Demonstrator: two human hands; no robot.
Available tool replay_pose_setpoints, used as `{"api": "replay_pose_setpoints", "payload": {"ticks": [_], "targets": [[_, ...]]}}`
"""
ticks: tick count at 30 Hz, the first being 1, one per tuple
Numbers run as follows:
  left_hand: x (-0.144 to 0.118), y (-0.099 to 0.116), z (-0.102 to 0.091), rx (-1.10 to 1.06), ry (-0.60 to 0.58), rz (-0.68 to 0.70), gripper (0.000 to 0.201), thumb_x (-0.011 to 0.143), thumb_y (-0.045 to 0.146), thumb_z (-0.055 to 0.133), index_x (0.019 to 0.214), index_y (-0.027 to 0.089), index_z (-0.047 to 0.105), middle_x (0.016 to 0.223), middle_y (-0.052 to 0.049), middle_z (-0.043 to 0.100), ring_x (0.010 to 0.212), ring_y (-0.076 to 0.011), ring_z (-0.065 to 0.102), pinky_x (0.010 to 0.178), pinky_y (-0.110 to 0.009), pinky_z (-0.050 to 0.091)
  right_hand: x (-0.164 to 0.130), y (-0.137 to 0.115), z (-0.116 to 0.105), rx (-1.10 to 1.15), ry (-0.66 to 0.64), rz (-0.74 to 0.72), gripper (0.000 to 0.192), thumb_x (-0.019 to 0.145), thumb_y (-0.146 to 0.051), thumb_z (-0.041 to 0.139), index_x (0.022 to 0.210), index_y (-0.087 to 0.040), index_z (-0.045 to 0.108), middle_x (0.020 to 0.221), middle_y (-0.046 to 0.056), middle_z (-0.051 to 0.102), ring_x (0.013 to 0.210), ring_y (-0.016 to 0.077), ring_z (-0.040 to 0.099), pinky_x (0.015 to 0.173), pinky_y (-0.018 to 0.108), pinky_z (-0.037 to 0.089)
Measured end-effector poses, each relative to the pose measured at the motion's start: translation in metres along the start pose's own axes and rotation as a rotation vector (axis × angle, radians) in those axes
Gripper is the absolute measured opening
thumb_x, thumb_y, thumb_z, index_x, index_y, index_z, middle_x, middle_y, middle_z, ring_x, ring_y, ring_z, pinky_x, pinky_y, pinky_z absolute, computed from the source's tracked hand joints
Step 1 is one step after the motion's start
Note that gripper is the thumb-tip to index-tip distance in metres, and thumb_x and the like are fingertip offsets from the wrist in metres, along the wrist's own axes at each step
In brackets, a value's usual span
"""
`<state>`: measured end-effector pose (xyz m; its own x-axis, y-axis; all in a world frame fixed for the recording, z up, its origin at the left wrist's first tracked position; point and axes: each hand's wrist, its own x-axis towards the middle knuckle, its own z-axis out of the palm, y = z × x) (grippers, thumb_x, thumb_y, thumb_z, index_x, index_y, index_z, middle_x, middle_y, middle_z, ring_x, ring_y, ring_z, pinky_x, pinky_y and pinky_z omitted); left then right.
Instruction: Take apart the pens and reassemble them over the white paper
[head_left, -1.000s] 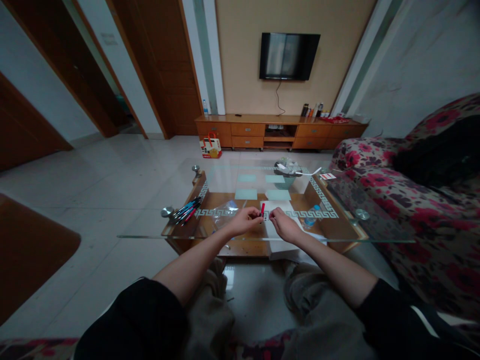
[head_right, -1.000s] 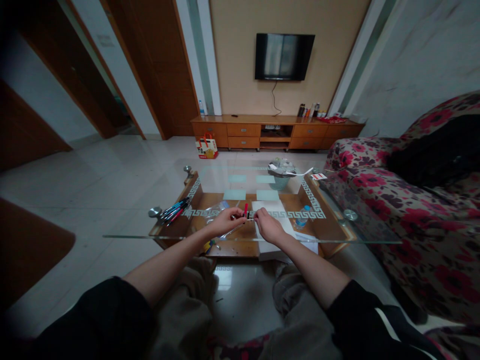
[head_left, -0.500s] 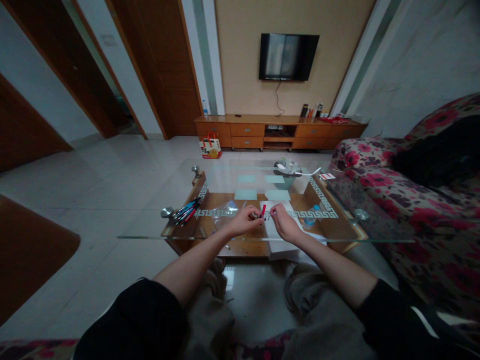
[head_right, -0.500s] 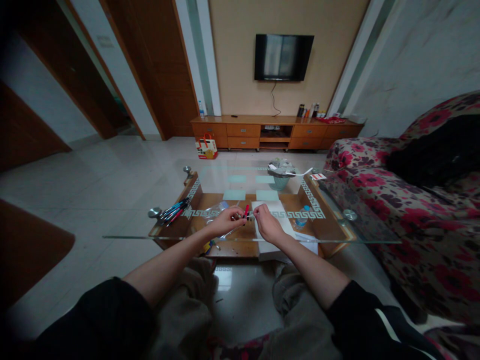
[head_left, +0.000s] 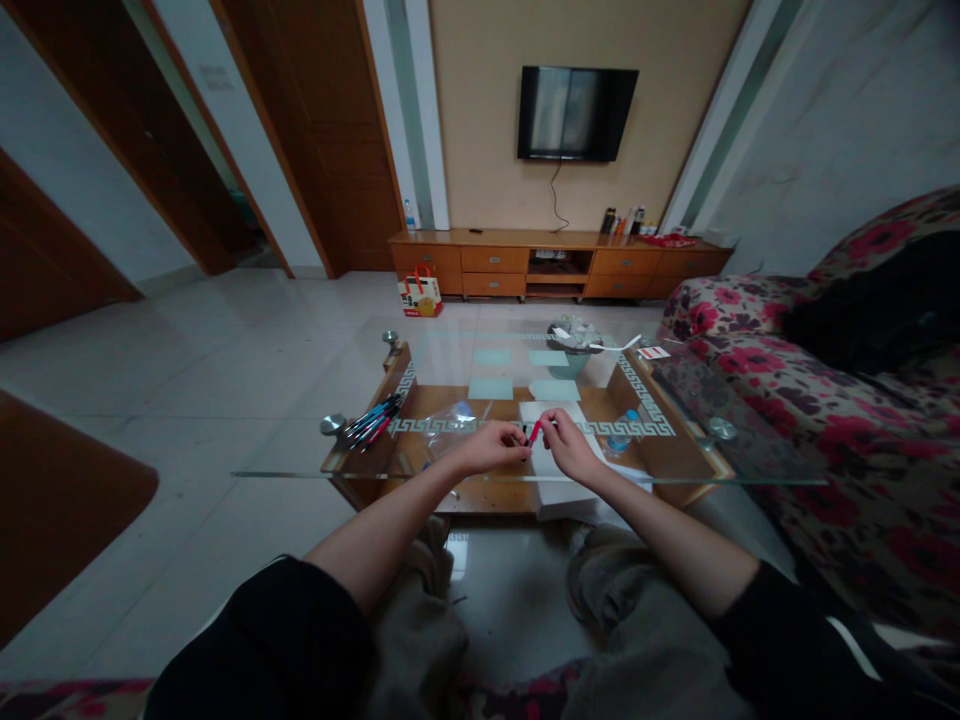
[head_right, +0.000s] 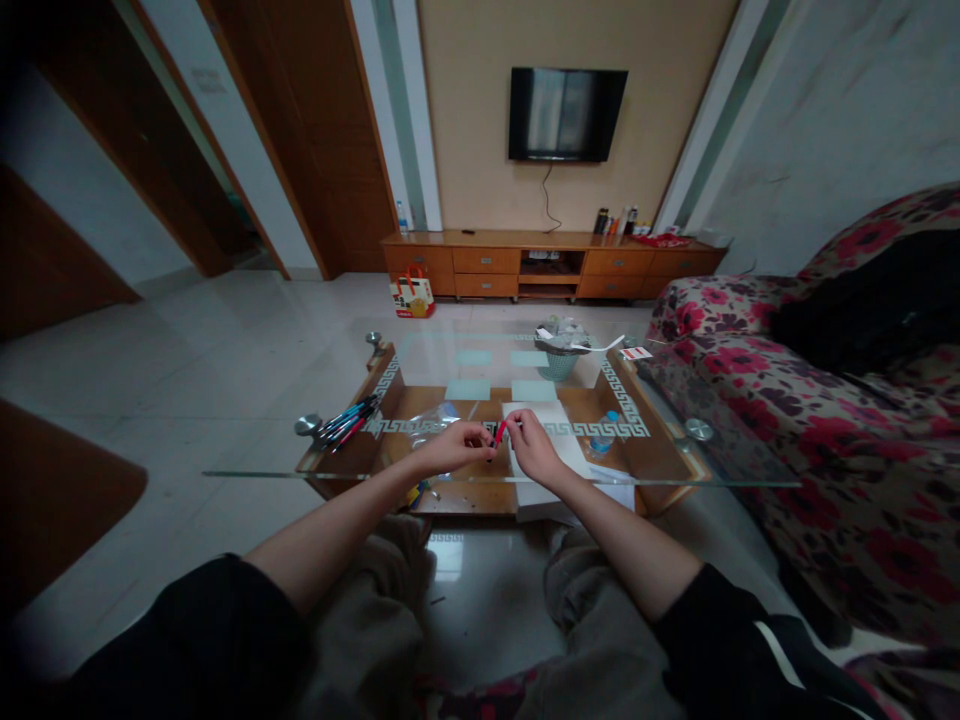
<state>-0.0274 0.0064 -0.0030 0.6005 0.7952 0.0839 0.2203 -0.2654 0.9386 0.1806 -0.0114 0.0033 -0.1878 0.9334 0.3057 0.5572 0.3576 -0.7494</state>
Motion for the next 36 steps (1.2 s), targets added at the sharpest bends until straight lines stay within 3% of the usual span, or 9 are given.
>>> {"api": "replay_pose_setpoints", "payload": {"ticks": [8,19,25,31,36], "targets": [[0.0,0.0,-0.001,0.039,0.02,0.001,0.034,0.079,0.046,0.071,0.086,0.013,0.069,0.073,-0.002,0.065,0.062,-0.0108,0.054,0.058,-0.021,0.04,0.003,0.015,0.008,0.258,-0.01,0.088,0.031,0.094,-0.047,0.048,0.109,-0.02,0.054,0.096,0.004,0.063,0.067,0.0137,0.056,0.063,0.028,0.048],[0.0,0.0,-0.001,0.073,-0.009,-0.006,0.035,0.08,0.046,0.07,0.087,0.012,0.067,0.073,-0.001,0.064,0.064,-0.0111,0.055,0.06,-0.021,0.041,0.003,0.016,0.009,0.28,-0.031,-0.006,0.015,0.086,-0.034,0.059,0.09,-0.021,0.064,0.091,0.003,0.067,0.074,0.0158,0.059,0.066,0.028,0.047],[0.001,0.0,-0.002,0.043,0.031,0.037,0.033,0.08,0.044,0.07,0.087,0.013,0.064,0.078,-0.001,0.062,0.065,-0.0099,0.052,0.06,-0.02,0.039,0.003,-0.002,0.001,0.328,0.159,0.025,0.025,0.09,-0.044,0.058,0.09,-0.019,0.063,0.083,0.004,0.066,0.069,0.0157,0.058,0.064,0.028,0.047],[0.0,-0.005,-0.002,-0.01,0.016,-0.007,0.032,0.078,0.043,0.07,0.084,0.014,0.059,0.076,0.0,0.059,0.065,-0.0103,0.052,0.061,-0.022,0.039,0.006,-0.012,-0.007,0.4,0.413,0.022,0.03,0.093,-0.049,0.055,0.099,-0.02,0.059,0.092,0.007,0.069,0.067,0.0149,0.058,0.065,0.029,0.05],[0.001,-0.011,-0.002,-0.098,-0.015,-0.009,0.031,0.077,0.039,0.071,0.082,0.015,0.054,0.072,0.002,0.056,0.063,-0.0093,0.05,0.06,-0.021,0.037,0.008,-0.01,-0.01,0.417,0.497,0.023,0.031,0.092,-0.047,0.055,0.103,-0.019,0.059,0.09,0.008,0.069,0.068,0.0162,0.059,0.063,0.029,0.049]]}}
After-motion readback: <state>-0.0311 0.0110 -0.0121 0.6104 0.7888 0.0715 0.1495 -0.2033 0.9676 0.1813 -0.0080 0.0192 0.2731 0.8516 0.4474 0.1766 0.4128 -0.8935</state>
